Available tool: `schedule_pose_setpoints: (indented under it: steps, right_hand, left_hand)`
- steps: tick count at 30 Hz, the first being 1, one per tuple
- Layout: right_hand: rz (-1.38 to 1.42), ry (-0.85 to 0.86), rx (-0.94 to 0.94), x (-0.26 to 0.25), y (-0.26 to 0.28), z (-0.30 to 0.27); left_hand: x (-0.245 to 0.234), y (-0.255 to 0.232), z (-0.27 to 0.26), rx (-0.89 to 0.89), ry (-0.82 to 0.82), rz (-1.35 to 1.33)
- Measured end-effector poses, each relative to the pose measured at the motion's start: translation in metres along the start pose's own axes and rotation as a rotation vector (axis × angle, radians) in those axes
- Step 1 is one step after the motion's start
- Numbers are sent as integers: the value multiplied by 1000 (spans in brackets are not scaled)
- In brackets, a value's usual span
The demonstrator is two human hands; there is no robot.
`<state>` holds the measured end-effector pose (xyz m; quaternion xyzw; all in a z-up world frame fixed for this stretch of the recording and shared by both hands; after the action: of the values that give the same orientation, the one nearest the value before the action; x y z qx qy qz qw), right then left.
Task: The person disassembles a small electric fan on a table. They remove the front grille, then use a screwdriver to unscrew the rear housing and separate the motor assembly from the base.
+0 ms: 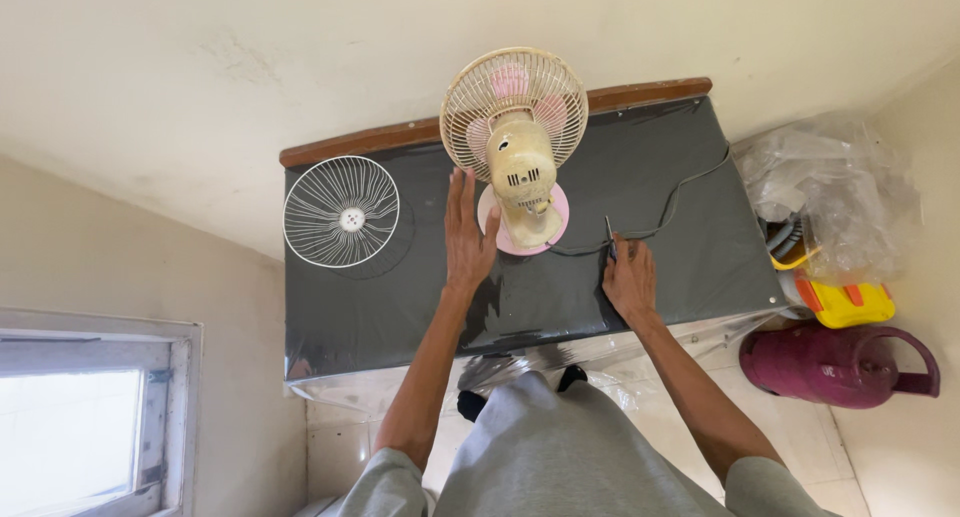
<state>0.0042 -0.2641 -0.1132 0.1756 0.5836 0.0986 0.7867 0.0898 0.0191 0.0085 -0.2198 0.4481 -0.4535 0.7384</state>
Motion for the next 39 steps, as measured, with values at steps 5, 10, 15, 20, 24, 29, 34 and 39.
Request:
schedule_pose_setpoints:
  steps: [5,10,15,20,24,29,34,39]
  right_hand:
    - [78,44,31,6,-6,-4]
    - [158,15,109,-3,-3,-19]
    - [181,-20,199,-25,7,-38]
    - [231,-95,170,-55,34,-44]
    - [346,-214,80,-87,71,-34]
    - [494,-308,-9,-127,126,-6]
    - [522,-312,-127,-154,172,18]
    - [503,-277,-180,-160,194,28]
  left_hand:
    - [3,18,-26,-133,99,36]
    - [0,21,-37,-144,119,25]
    - [-8,11,-30,-70,111,19]
    - [-16,-3,-11,44,106,47]
    - [-18,-15,8,124,102,91]
    - [-23,-32,29,272,119,95]
    - [-31,-43,49,383,223,171]
    - [-36,-41,64,425,328,257]
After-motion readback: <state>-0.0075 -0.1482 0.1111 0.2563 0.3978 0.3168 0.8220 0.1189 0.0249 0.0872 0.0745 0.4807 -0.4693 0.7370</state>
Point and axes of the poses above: each hand's wrist, its own z-axis towards the middle knuckle, its own x-axis out of the palm, y = z × x, the point moved 5 cm from there along z, towards the middle knuckle, and after that the axes turned 2 degrees about -x, right-handed, at the moved point
